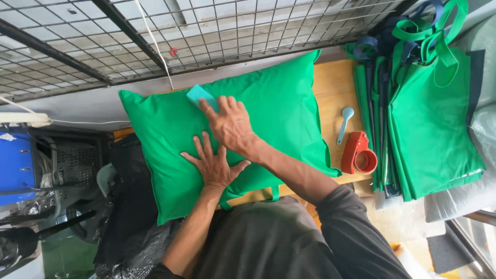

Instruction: Inserting a pillow into a green protective bag and smoothing it with a lint roller.

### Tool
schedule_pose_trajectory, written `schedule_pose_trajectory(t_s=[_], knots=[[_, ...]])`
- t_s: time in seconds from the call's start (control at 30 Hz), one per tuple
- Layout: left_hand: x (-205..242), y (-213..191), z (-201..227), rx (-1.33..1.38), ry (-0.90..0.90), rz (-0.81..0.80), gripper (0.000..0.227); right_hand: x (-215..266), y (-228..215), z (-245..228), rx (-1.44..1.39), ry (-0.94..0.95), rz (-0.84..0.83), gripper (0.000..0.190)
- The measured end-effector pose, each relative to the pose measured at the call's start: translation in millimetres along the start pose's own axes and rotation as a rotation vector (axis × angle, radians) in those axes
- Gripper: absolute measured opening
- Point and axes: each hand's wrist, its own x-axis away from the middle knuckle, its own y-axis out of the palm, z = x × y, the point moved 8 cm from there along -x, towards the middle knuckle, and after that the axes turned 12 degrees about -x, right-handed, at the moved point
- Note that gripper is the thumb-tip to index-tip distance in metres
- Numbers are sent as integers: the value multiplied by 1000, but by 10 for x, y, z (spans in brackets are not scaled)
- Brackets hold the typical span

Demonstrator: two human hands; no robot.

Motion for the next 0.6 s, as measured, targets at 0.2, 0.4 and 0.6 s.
schedule_pose_trajectory(t_s=[0.2,0.4,0.6], knots=[[-13,10,-47,36,-6,-26,105,159,-122,950,217,133,-29,49],[-74,-8,-14,21,20,-6,104,518,-433,2486,268,657,-58,39],[-159,-4,15,20,26,-17,104,813,-180,3097,-4,946,80,44]])
